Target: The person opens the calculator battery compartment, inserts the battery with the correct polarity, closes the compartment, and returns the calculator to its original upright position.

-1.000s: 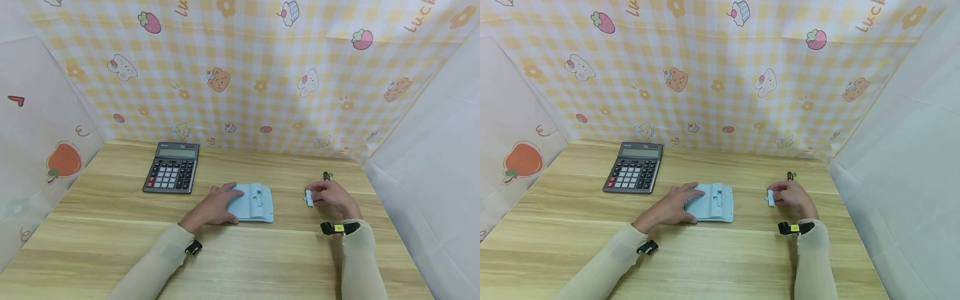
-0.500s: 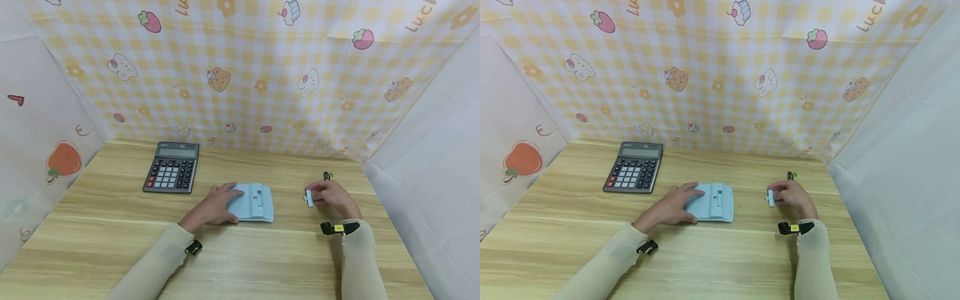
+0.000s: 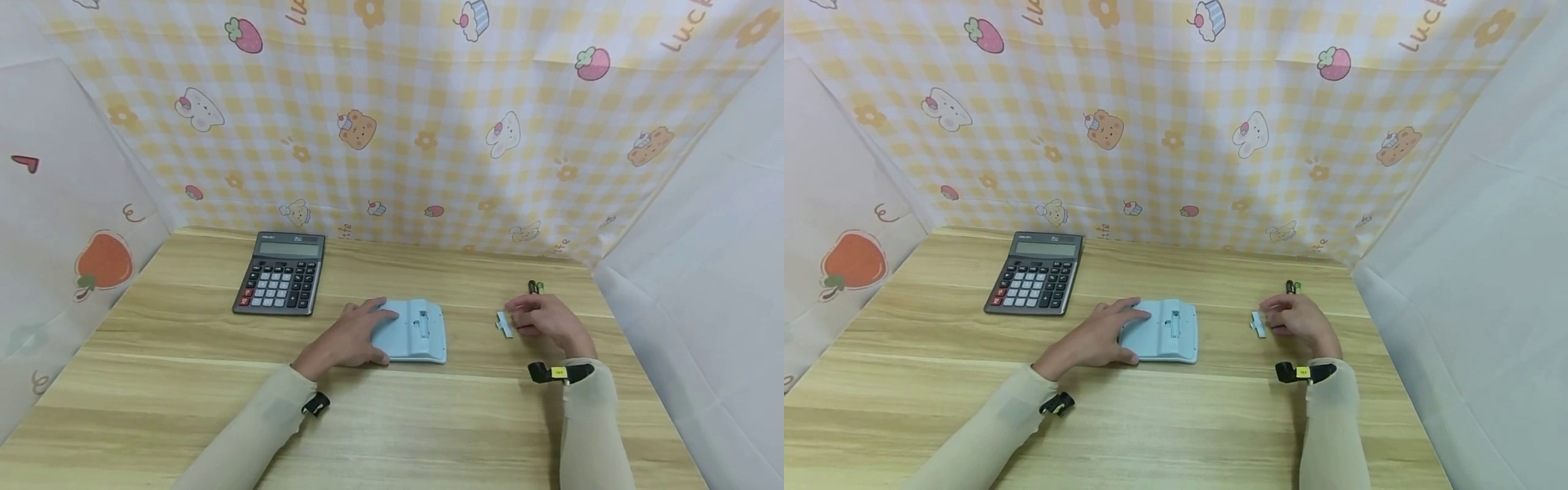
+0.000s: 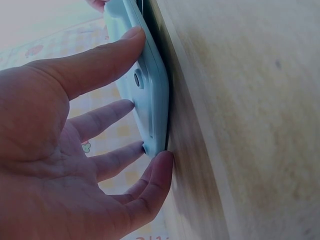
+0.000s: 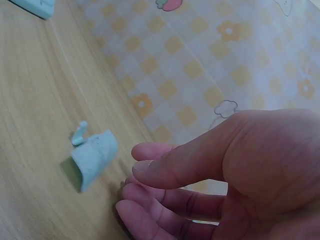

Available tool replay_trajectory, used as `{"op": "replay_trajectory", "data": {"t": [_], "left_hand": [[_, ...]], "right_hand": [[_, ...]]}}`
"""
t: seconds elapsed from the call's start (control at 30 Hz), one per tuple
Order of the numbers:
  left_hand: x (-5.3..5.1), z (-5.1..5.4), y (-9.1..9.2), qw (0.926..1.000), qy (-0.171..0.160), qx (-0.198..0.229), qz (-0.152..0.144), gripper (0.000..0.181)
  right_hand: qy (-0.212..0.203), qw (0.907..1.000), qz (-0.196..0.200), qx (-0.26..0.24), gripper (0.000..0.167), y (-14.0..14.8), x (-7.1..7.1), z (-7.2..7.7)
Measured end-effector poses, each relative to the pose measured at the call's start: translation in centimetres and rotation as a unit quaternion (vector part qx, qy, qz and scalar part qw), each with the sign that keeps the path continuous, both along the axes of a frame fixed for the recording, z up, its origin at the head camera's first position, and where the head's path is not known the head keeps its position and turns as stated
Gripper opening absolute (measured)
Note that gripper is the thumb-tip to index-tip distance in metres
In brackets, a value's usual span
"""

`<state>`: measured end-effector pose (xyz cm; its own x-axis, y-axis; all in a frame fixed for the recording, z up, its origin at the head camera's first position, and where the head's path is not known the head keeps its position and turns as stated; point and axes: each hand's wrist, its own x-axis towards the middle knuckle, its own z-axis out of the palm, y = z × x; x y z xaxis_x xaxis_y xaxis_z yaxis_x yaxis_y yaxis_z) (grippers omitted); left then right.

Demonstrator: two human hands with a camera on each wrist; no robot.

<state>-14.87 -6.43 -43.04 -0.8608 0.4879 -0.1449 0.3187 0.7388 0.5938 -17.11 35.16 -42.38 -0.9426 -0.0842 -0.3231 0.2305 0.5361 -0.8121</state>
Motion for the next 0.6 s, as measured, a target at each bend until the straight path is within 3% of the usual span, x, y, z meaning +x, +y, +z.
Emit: {"op": "replay_trajectory", "data": {"t": [0.2,0.6], "left_hand": [[0.0,0.2,0.0,1.0,0.0,0.001,-0.001,0.079],[0.0,0.2,0.0,1.0,-0.002,0.002,0.0,0.079]], "right_hand": [[0.006,0.9998,-0.018,-0.011,0.037,1.2,0.2,0.2],[0.032,0.9982,-0.048,0.018,0.043,3.1,0.3,0.3]]}}
